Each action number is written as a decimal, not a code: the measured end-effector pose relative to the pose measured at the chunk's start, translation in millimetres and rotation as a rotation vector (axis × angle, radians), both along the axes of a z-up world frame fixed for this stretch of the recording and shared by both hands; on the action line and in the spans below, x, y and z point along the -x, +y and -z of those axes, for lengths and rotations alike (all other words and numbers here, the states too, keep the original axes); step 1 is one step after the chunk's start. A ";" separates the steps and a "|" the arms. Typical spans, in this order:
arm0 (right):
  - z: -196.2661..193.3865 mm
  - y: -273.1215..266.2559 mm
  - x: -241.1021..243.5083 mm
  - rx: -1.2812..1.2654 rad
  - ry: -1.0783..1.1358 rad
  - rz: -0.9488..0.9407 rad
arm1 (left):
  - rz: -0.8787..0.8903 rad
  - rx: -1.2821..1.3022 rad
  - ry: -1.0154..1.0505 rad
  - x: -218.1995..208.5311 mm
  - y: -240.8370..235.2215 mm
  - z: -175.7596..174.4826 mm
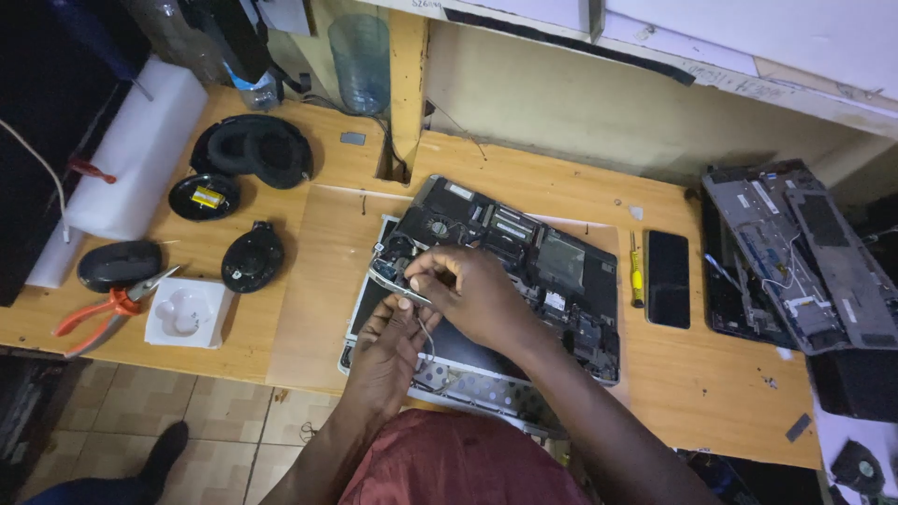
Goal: The person disassembles a laptop by removing the screen bezel and detaching the display cable. They then reposition the laptop base and screen, and use a screwdriver to remove screws from the screen bezel.
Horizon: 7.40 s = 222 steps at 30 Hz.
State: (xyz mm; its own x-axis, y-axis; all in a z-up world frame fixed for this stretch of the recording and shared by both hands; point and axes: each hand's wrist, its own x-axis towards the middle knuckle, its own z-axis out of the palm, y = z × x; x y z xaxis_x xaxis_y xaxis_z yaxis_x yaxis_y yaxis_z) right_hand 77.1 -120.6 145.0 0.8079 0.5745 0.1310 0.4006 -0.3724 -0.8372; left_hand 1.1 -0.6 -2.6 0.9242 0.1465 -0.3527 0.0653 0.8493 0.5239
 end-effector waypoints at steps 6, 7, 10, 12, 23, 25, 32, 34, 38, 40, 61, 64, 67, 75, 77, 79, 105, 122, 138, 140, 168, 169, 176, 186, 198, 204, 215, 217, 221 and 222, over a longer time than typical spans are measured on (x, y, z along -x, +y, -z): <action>2.8 2.4 -1.2 -0.046 -0.017 0.040 | 0.005 -0.002 -0.037 -1.4 -0.9 -4.0; 7.1 4.1 -1.0 -0.045 -0.017 0.039 | 0.005 -0.001 -0.037 -2.0 -0.6 -0.6; 21.1 7.6 -1.3 -0.062 -0.090 0.057 | 0.020 -0.024 -0.058 -2.4 -1.0 6.5; 32.6 7.3 -1.9 -0.017 -0.243 0.022 | -0.026 -0.008 -0.177 0.4 -3.2 7.6; 10.8 2.4 -4.5 0.188 -0.080 0.037 | -0.074 0.020 -0.131 0.9 -4.0 8.7; 9.7 0.9 -6.3 0.190 -0.113 0.001 | -0.081 0.001 -0.108 0.2 -5.1 4.5; 7.7 6.9 -6.9 0.356 -0.182 -0.026 | -0.038 0.044 -0.161 5.0 -5.3 -0.2; 11.1 8.4 -10.3 0.385 -0.165 -0.009 | -0.027 0.023 -0.183 6.3 -7.2 1.2; 14.3 5.8 -11.4 0.335 -0.147 -0.046 | -0.068 0.017 -0.140 6.2 -9.4 11.3; 12.9 3.6 -9.3 0.297 -0.149 -0.074 | -0.075 0.005 -0.150 6.4 -9.2 11.5; 28.7 -17.6 18.4 0.292 -0.440 -0.109 | -0.001 0.211 -0.228 -4.7 -1.1 -6.2; 44.9 -20.2 22.4 0.295 -0.623 -0.079 | 0.014 0.159 -0.221 -5.0 7.5 1.7; 52.7 -21.9 29.1 0.334 -0.685 -0.023 | 0.049 0.089 -0.068 -5.9 26.6 5.8; 39.9 -30.3 40.0 0.499 -0.805 -0.003 | 0.161 -1.227 0.163 -11.3 56.8 -128.6; 31.4 -31.3 40.6 0.474 -0.813 -0.024 | 0.355 -0.978 0.249 -32.0 51.9 -144.1; 28.7 -32.6 44.6 0.442 -0.822 -0.052 | 0.530 -0.723 0.337 -44.9 50.8 -145.5; -5.7 -150.0 42.1 0.328 -0.208 0.872 | 0.366 -0.645 -0.403 -71.7 58.1 -80.8; 14.6 -247.1 53.1 -0.981 0.140 1.261 | 0.661 -1.011 -0.195 -166.1 -96.6 -148.4; 22.4 -409.1 16.5 -0.549 -0.163 1.687 | 0.516 -1.400 -0.397 -295.8 -363.2 -96.0; 29.5 -417.4 16.2 -0.338 -0.160 1.743 | 0.535 -1.459 -0.417 -294.1 -369.1 -107.2; 49.4 -378.6 -2.2 0.746 -0.435 1.461 | 0.695 -1.907 -1.343 -226.1 -370.5 -89.9; 52.6 -376.0 0.2 0.747 -0.433 1.458 | 0.698 -1.906 -1.338 -224.1 -366.2 -89.0; 67.9 -363.2 0.2 0.747 -0.536 1.460 | 0.678 -1.972 -1.310 -214.4 -341.6 -90.8; 60.3 -292.3 25.6 0.488 -0.501 1.243 | 0.633 -1.906 -1.336 -235.4 -329.1 -62.3; 70.2 -292.0 33.9 0.664 -0.508 1.218 | 0.411 -1.691 -0.889 -179.1 -286.7 -83.4; 76.0 -293.3 34.8 0.631 -0.504 1.207 | 0.784 -2.060 -0.877 -144.2 -274.8 -68.6; 81.6 -315.4 30.5 0.578 -0.449 1.245 | 0.748 -2.079 -0.740 -175.5 -311.8 -38.1; 82.3 -312.6 29.0 0.560 -0.428 1.253 | 0.744 -2.142 -0.712 -175.9 -306.6 -40.1; 83.5 -315.4 32.8 0.557 -0.460 1.233 | 0.736 -2.207 -0.773 -169.8 -297.6 -50.0; 82.4 -313.7 32.5 0.545 -0.467 1.230 | 0.733 -2.202 -0.800 -169.2 -293.3 -54.3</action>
